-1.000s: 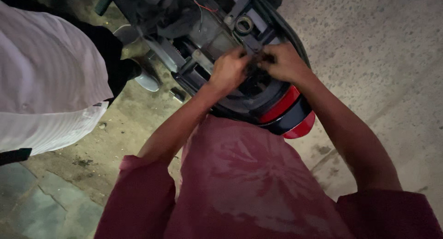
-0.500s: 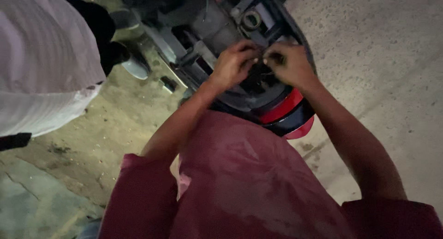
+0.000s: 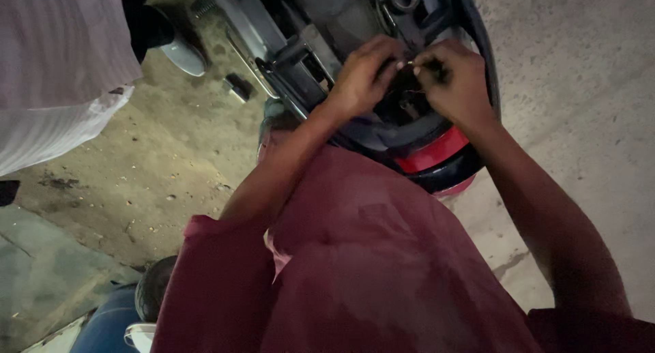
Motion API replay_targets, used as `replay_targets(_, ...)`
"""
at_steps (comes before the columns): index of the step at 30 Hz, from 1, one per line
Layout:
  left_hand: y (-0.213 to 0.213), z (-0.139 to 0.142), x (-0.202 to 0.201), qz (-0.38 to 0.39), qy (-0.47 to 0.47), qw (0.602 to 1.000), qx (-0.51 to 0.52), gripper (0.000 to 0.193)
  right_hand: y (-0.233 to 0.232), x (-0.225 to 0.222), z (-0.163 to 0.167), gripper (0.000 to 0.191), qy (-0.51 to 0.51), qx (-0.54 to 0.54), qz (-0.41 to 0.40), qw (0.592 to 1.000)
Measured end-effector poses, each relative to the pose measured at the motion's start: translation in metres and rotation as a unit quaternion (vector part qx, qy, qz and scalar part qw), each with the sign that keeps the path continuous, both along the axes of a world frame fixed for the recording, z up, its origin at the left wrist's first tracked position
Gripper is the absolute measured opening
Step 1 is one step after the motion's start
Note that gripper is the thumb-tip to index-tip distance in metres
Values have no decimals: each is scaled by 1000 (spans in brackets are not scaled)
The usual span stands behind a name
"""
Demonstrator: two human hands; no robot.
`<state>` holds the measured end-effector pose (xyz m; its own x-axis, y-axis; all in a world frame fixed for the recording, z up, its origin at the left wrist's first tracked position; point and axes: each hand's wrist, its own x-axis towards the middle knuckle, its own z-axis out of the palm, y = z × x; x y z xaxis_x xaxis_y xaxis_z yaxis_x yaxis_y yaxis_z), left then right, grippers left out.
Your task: The person sits on the ground at the rear of a motorcycle and repairs its wiring and tail light assembly. They handle small wires and connectors, wrap a section with electrical tape, and press components into the rear frame area by hand.
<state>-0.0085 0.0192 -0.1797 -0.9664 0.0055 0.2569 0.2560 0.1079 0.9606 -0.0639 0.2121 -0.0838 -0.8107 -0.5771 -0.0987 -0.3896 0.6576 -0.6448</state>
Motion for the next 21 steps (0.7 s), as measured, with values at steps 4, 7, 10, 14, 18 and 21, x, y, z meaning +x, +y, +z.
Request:
replay_targets(4, -1, -4, 1, -17, -30, 999, 16, 13, 0, -1, -3, 15, -2, -21, -1, 1000)
replay_targets(7, -1, -8, 1, -16, -14, 999, 36, 14, 0, -1, -7, 14, -5, -38, -5, 999)
replay_targets(10, -1, -12, 0, -14, -28, 999, 10, 17, 1, -2, -9, 13, -14, -16, -12, 1000)
replay_targets(14, -2, -16, 0, -13, -20, 999, 29, 18, 2, -3, -11, 10, 11, -7, 5, 1000)
replay_targets(18, -2, -18, 1, -16, -26, 999, 30, 21, 4, -2, -14, 13, -2, -8, -1, 1000)
replay_targets(21, -1, -20, 0, -14, -22, 999, 35, 22, 5, -2, -16, 11, 10, -4, 4, 1000)
